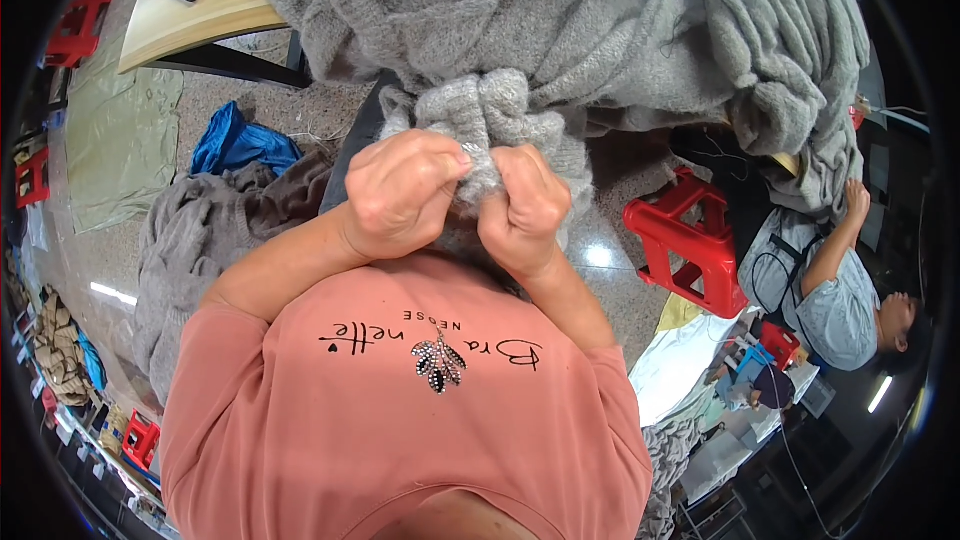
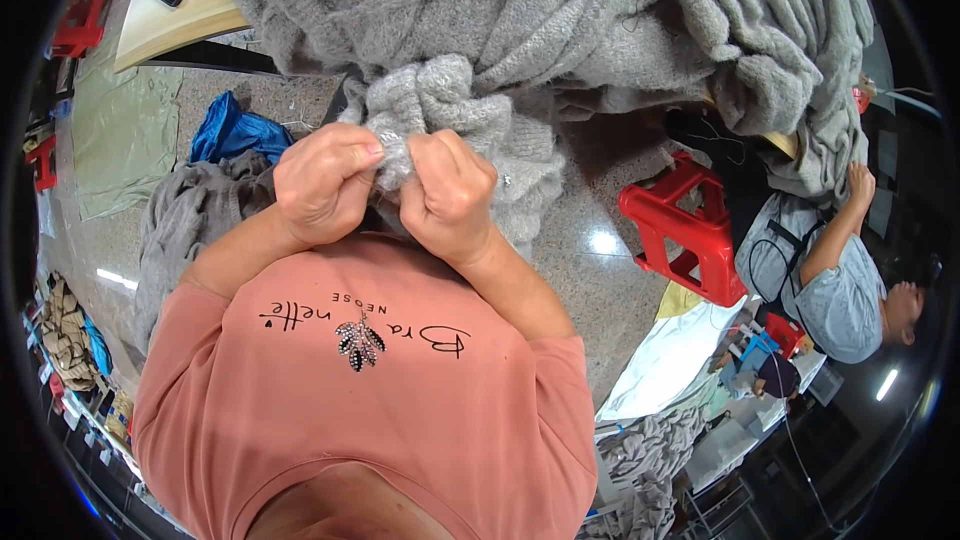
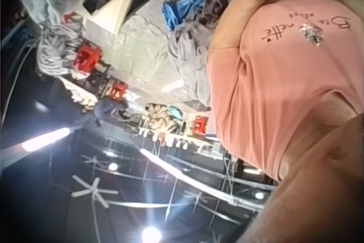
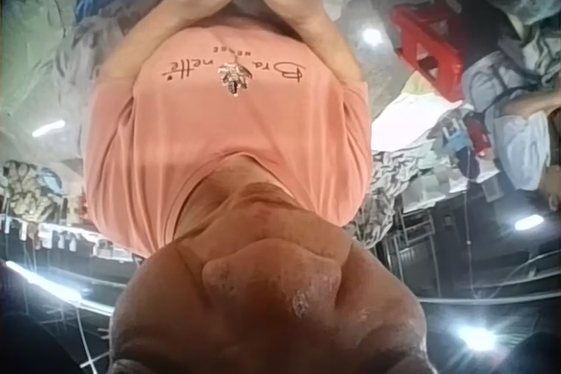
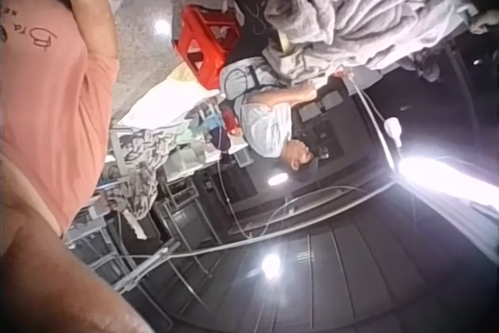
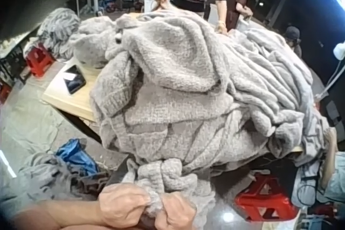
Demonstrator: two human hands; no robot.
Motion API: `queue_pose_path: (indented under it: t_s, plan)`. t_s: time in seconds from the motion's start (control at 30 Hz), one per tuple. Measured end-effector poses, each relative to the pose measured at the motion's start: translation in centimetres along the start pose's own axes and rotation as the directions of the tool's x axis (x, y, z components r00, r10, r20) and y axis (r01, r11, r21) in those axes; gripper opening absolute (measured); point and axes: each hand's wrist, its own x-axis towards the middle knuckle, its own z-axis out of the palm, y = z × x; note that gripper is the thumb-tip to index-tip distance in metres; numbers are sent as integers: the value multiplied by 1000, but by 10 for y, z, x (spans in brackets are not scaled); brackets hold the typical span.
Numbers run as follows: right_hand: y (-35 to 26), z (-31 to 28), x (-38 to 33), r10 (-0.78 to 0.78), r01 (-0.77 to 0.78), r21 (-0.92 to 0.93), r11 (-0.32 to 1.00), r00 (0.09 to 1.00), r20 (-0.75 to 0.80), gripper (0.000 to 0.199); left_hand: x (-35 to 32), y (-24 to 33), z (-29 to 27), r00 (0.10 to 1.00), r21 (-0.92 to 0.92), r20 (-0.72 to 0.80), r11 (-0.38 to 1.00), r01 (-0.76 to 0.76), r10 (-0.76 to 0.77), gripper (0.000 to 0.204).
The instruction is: Inspecting large pieces of grey fluffy fabric on a work table.
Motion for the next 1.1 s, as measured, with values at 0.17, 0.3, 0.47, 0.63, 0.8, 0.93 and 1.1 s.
queue_pose_path:
  t_s: [0.17, 0.3, 0.47, 0.63, 0.8, 0.93, 1.1]
  plan:
    - [3, 3, 10, -85, 83, -36, 996, 995, -49, 28, 3, 5, 3, 999, 41, -11, 998, -46, 46, 23]
    - [3, -8, 2, 24, -18, 47, 999, 992, -127, 23, 3, 8, 4, 975, -10, 81, 978, 209, -207, 20]
    - [12, -45, -6, 342, -189, 364, 912, 841, -420, 12, -22, -33, -15, 837, -62, 316, 871, 488, -447, 13]
    - [0, -55, -14, 67, -15, 176, 984, 953, -296, 13, 44, 1, -115, 959, 142, -73, 949, 282, -274, 18]
    - [-33, -58, 3, -65, 17, 590, 807, 996, 61, 16, 94, 56, -178, 846, -122, 216, 873, -472, 488, 39]
    - [-20, -58, -6, 308, -241, 640, 729, 951, 8, 13, 81, 72, -113, 972, 333, 145, 934, 128, -185, 12]
    - [46, -55, -37, 529, -537, 85, 839, 842, 100, 23, 38, 4, -53, 710, 119, 520, 863, 491, -475, 9]
